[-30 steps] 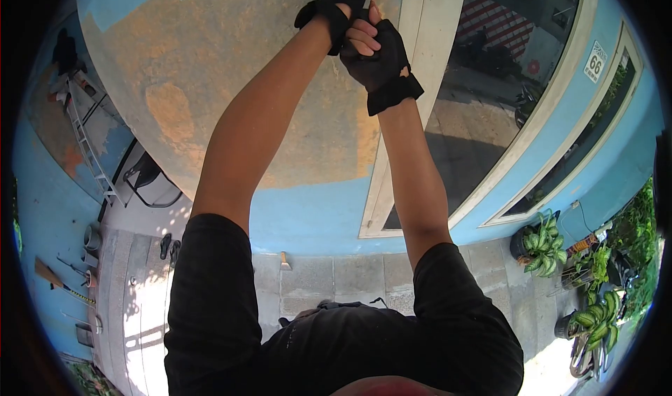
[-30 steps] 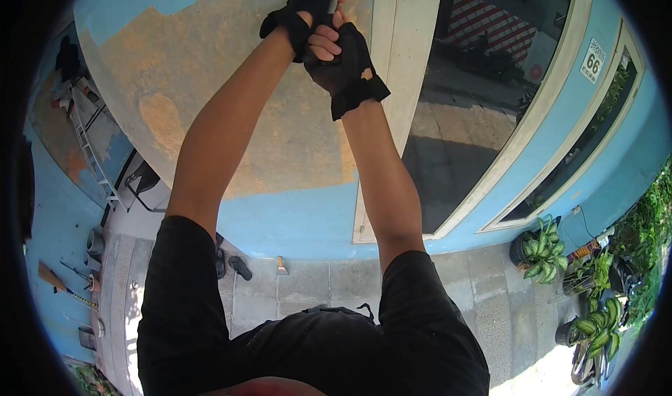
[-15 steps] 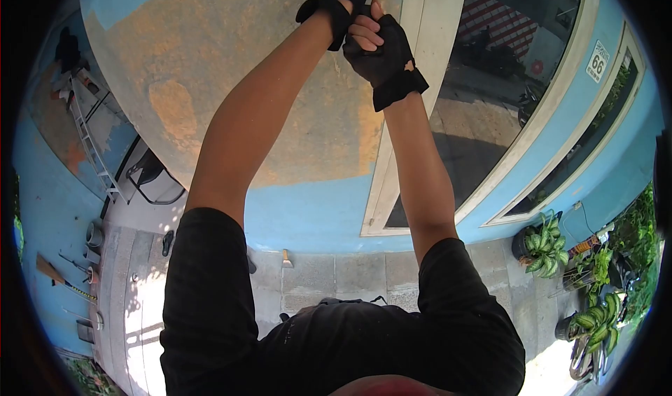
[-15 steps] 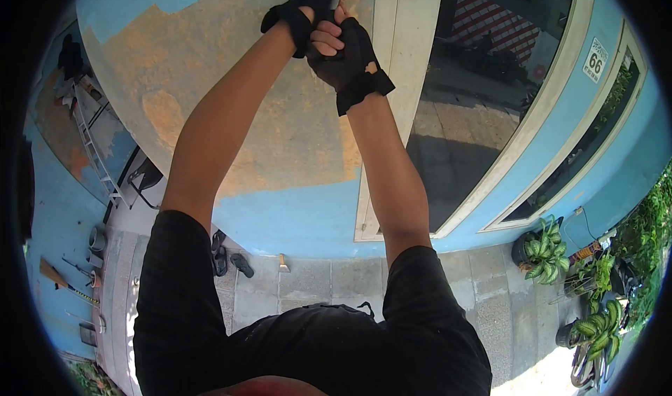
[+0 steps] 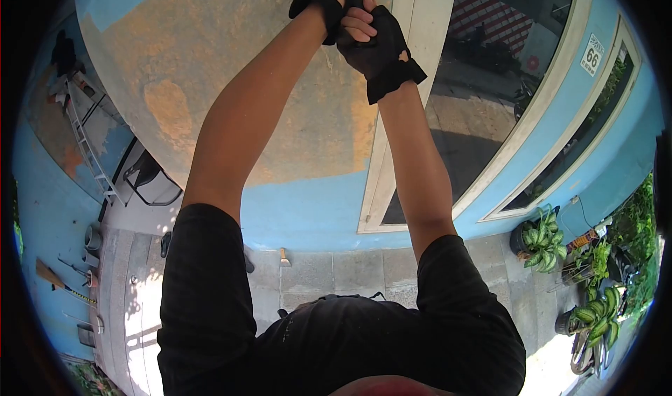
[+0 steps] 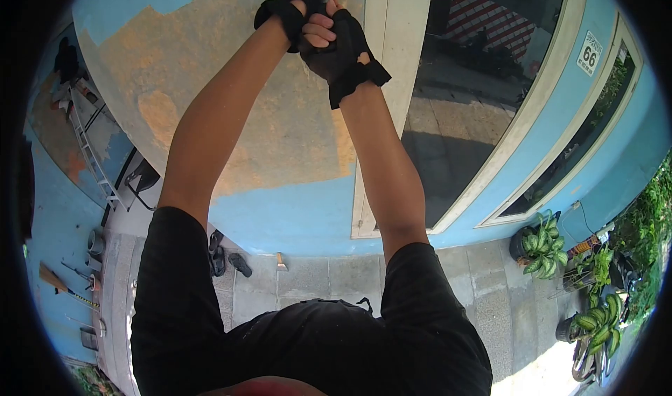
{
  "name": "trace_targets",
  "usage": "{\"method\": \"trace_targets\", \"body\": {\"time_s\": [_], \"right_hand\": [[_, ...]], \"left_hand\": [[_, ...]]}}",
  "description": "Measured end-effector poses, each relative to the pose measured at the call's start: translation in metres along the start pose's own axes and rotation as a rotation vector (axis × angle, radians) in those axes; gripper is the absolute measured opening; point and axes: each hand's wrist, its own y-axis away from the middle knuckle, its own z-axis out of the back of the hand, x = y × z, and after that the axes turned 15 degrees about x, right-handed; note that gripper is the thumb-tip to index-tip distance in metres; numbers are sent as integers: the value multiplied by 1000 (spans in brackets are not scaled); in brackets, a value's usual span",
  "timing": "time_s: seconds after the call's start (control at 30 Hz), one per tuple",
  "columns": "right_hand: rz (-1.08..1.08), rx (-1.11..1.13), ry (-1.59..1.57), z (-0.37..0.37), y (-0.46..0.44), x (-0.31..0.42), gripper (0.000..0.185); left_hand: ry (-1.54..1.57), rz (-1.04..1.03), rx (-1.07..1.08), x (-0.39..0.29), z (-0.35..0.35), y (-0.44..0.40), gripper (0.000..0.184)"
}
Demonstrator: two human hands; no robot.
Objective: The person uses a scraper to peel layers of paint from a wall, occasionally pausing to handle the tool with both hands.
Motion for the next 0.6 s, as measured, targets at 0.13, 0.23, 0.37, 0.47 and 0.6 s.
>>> {"method": "trace_targets", "body": {"time_s": [0.13,0.23,0.37,0.47,0.6], "right_hand": [[-46,-2,105,-6,-4,6,13],[-39,-50,102,-10,-10,12,13],[-28,-81,149,-8,2,3,13],[-31,-110,74,-13,-15,14,14],[-14,-114,112,-14,1,-1,13]], "left_hand": [[40,-309,356,28,38,-71,38],[135,-246,245,24,28,-87,32],[-166,-290,-58,30,13,-67,32],[599,-72,644,30,43,-103,32],[-560,-306,-69,23,20,-60,34]]}}
